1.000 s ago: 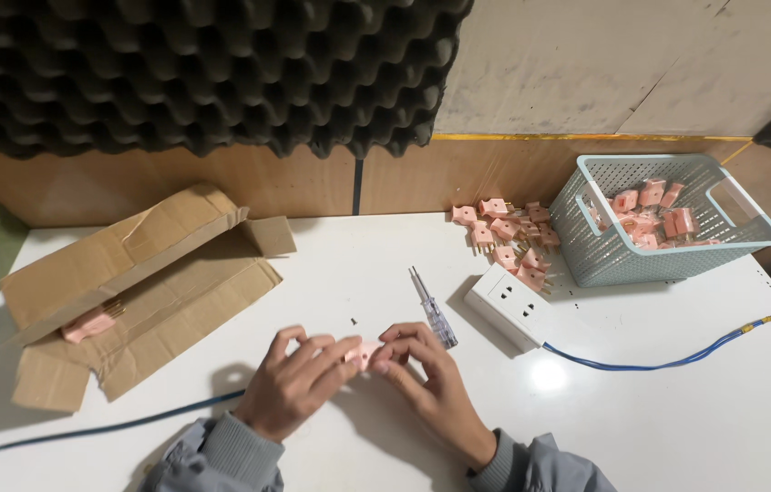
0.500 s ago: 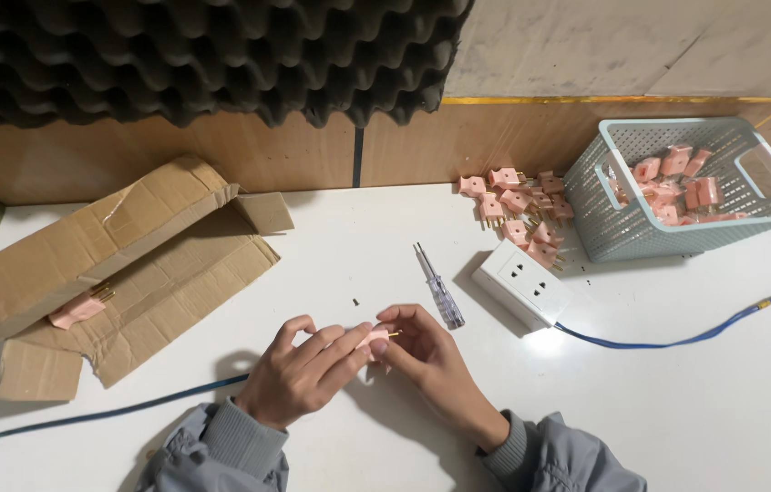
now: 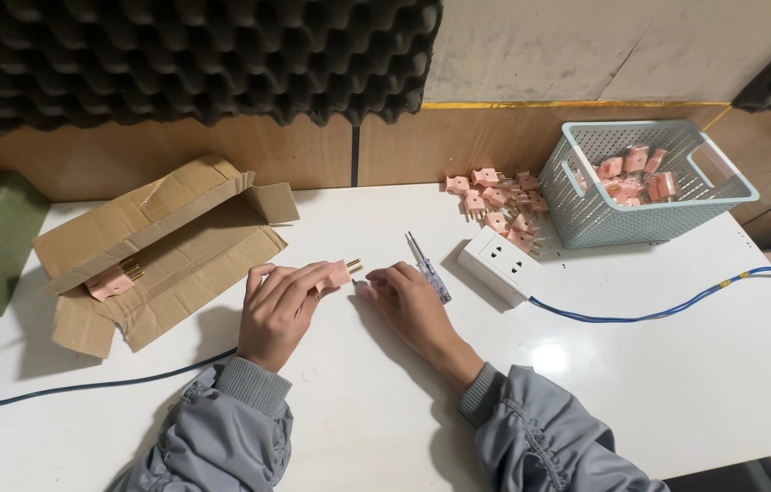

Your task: The person assembles a pink electrical plug by inserting metal pins into the plastic housing and tightening them with a screwdriver. They handle the plug and pins on a white table, using the screwdriver to secure the components in place.

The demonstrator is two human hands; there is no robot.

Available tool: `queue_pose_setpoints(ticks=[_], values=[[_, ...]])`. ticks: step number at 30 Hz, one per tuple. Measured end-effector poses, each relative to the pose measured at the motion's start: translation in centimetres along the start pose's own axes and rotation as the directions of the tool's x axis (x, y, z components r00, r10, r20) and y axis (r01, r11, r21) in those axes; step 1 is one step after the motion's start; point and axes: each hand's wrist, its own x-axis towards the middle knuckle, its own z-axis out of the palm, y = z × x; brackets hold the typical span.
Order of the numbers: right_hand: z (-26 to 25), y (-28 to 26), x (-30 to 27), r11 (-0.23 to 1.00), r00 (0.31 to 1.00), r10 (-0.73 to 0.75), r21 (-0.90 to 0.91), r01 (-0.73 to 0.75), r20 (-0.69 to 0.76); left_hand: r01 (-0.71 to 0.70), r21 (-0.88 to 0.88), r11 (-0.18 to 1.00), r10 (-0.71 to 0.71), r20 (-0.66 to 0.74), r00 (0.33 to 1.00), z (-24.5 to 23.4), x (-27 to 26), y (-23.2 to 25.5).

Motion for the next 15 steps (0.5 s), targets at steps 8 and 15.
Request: queue_pose_setpoints(ticks=[8, 15], values=[[0.7, -2.1, 1.2, 0.955, 0.996, -0.062, -0.286, 0.077, 0.061, 0.233, -0.242, 0.942, -0.246, -0.026, 0.969, 1.3, -1.5, -0.6], [1.4, -0.4, 1.0, 0.990, 0.982, -0.127, -0.087, 0.115, -0.140, 0.940, -0.261, 0.222, -0.772, 0.541, 0.333, -0.2, -0.2, 0.2]])
